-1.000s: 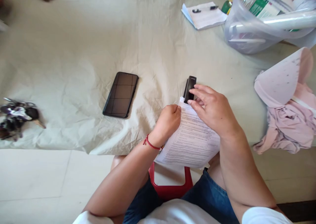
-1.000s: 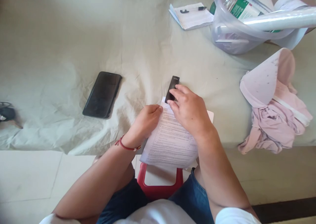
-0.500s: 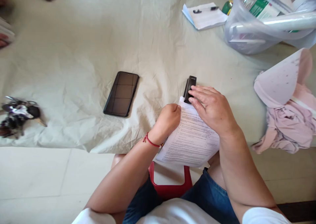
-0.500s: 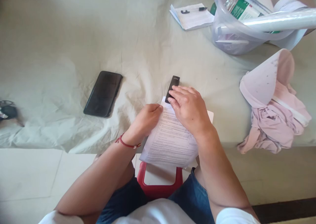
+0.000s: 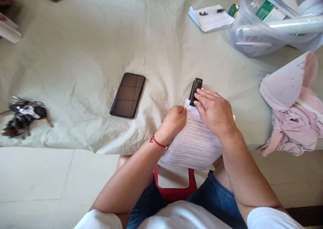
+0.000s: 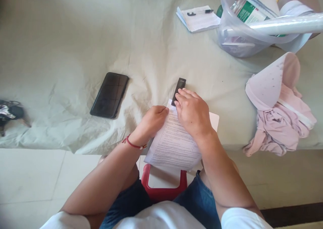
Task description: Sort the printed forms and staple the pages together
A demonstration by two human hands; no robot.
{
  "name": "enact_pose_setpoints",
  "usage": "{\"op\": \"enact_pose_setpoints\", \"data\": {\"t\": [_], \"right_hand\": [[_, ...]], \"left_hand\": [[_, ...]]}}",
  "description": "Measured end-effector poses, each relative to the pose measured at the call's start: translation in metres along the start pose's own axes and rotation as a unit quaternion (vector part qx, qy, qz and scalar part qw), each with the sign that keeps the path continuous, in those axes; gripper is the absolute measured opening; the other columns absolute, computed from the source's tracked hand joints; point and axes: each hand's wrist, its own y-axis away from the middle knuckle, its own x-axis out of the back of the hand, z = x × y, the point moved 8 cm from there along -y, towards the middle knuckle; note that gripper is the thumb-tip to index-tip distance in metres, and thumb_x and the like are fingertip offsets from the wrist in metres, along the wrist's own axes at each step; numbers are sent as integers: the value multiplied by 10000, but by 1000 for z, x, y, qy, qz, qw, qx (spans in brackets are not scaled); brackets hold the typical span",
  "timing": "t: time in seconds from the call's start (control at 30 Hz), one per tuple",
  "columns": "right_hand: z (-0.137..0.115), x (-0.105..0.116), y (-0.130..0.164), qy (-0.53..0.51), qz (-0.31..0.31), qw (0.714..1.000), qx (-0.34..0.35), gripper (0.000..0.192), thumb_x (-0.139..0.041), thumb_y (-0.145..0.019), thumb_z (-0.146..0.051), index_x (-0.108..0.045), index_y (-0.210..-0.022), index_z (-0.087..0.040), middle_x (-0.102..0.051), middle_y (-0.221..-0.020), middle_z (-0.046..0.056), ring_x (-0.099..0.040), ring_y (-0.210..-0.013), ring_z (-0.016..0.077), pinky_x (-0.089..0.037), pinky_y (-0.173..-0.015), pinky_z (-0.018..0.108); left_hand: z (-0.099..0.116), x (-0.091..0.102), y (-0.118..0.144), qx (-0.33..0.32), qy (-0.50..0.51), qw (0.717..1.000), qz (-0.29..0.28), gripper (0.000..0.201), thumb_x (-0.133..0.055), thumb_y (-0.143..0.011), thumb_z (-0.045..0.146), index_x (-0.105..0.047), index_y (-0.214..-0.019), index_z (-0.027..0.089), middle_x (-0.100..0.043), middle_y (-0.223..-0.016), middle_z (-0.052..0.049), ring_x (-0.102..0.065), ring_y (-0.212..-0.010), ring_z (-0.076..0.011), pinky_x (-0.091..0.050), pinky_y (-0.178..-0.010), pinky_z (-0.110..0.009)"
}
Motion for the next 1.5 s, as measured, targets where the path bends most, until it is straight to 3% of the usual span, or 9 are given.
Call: {"op": "enact_pose_setpoints", "data": {"t": [0.17, 0.33, 0.63, 0.83, 0.97, 1.1, 1.33, 1.4, 1.5], "right_hand": [[-13, -9, 16, 70, -12, 997, 34, 497, -475, -1132, -136, -746, -1549, -144, -684, -1642, 162, -656, -1584, 338, -357, -1445, 711], [-13, -21, 29, 81, -20, 996, 30, 632, -380, -1105, -25, -612, -1685, -123, -572, -1740, 203, -540, -1686, 334, -323, -1450, 734], [-7, -28, 32, 87, -26, 995, 40, 626, -356, -1119, -24, -604, -1686, -114, -553, -1761, 194, -498, -1715, 316, -373, -1446, 675], [-2, -18, 30, 79, -25, 996, 25, 533, -470, -1151, -169, -643, -1654, -188, -548, -1768, 146, -765, -1429, 317, -466, -1373, 681], [3, -6, 23, 61, 2, 998, 6, 447, -531, -1147, -241, -755, -1532, -211, -685, -1656, 93, -789, -1378, 313, -593, -1257, 563], [17, -1, 14, 40, 6, 999, -17, 452, -549, -1136, -279, -761, -1535, -261, -693, -1654, 67, -782, -1385, 335, -621, -1206, 567], [50, 6, -6, -41, 47, 997, -46, 435, -601, -1112, -331, -777, -1506, -282, -699, -1658, 57, -697, -1532, 298, -554, -1323, 537], [63, 13, -5, -90, 51, 993, -60, 398, -639, -1107, -418, -821, -1427, -266, -763, -1574, 78, -729, -1487, 306, -558, -1318, 544], [95, 26, 4, -176, 70, 971, -144, 467, -675, -1077, -641, -884, -1208, -243, -879, -1259, 107, -825, -1272, 336, -624, -1223, 563]], "left_hand": [[-3, 0, -2, 24, 13, 1000, -2, 463, -507, -1058, 184, -425, -607, 253, -448, -619, 38, -386, -613, -154, -316, -632, -328], [-2, 0, -4, 9, 11, 1000, -3, 465, -544, -1030, 150, -431, -591, 252, -481, -623, 20, -413, -645, -162, -333, -652, -329], [-4, -2, -3, 0, -2, 1000, -7, 456, -490, -1077, 210, -390, -638, 279, -362, -639, 44, -330, -616, -167, -275, -609, -333], [-2, -2, -3, 0, 0, 1000, -12, 459, -495, -1080, 197, -412, -633, 261, -447, -668, 23, -402, -662, -168, -303, -643, -332], [0, -1, -2, -3, -17, 1000, -13, 495, -496, -1107, 179, -396, -629, 256, -413, -655, 43, -378, -659, -163, -294, -683, -354], [2, -3, 0, -39, -32, 998, -40, 485, -484, -1127, 175, -392, -659, 258, -441, -669, 43, -408, -687, -170, -306, -721, -362], [6, -5, 1, -101, -5, 989, -110, 424, -488, -1154, 234, -429, -736, 256, -487, -734, 37, -442, -729, -169, -337, -745, -354], [8, 1, 1, -98, 25, 989, -111, 394, -481, -1165, 273, -468, -772, 245, -525, -787, 23, -481, -767, -171, -368, -758, -342], [10, 20, -1, -97, 56, 991, -71, 393, -495, -1168, 331, -479, -787, 240, -495, -792, 23, -475, -756, -165, -382, -738, -327]]}}
